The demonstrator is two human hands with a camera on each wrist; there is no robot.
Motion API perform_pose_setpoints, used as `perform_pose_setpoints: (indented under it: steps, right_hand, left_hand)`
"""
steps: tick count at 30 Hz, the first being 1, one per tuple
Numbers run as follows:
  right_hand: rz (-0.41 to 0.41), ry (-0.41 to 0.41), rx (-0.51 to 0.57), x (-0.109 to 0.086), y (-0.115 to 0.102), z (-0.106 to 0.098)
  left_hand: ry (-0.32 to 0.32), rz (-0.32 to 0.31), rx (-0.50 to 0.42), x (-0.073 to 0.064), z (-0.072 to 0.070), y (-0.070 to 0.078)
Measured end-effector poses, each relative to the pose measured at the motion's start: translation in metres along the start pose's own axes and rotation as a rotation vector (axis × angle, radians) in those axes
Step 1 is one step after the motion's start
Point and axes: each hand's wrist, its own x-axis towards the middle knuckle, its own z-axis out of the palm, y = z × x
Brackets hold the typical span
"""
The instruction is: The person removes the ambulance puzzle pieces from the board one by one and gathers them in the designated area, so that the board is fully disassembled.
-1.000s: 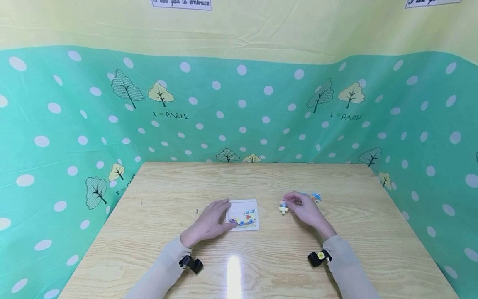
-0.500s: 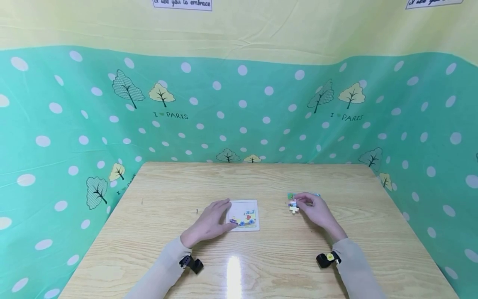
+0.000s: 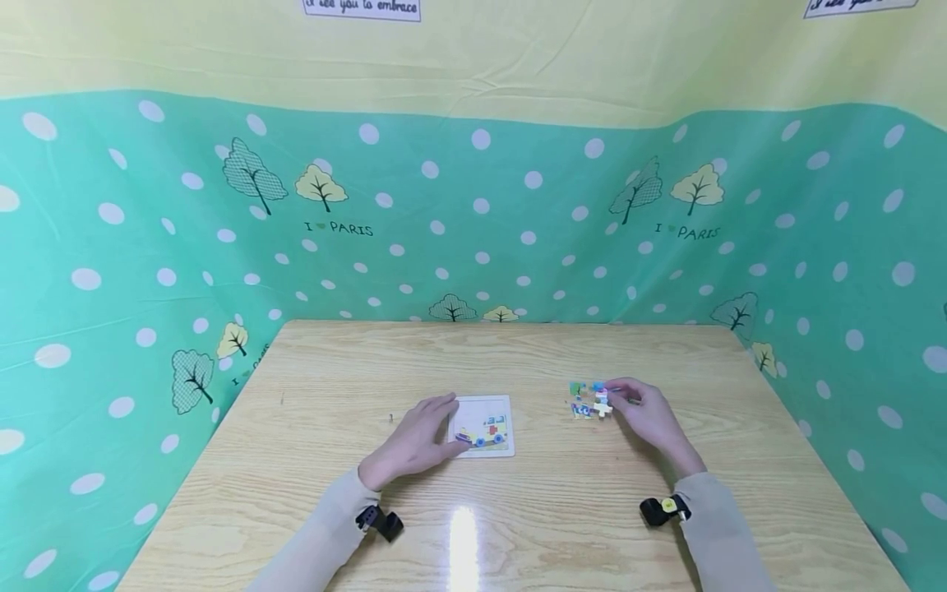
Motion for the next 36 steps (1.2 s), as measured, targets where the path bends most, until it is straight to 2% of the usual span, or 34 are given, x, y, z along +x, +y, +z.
perform_pose_setpoints:
  steps: [6,18,36]
  right_hand:
    - [0.022,0.006,-0.019,-0.0004,0.0041,-0.0035]
    - [0.011,-0.06,-0.034,-0.0032,0.0081,-0.0059]
    - [-0.001,0.012,-0.08,0.0001,0.0076,0.0]
  left_hand:
    - [0.004,0.0,0.005,0.0003,0.0008,-0.0003]
    - [-0.002,-0.009,0.004,0.0008,-0.0003,0.0014]
    - [0.007,0.002,-0.003,-0.0001,-0.0004,0.0008]
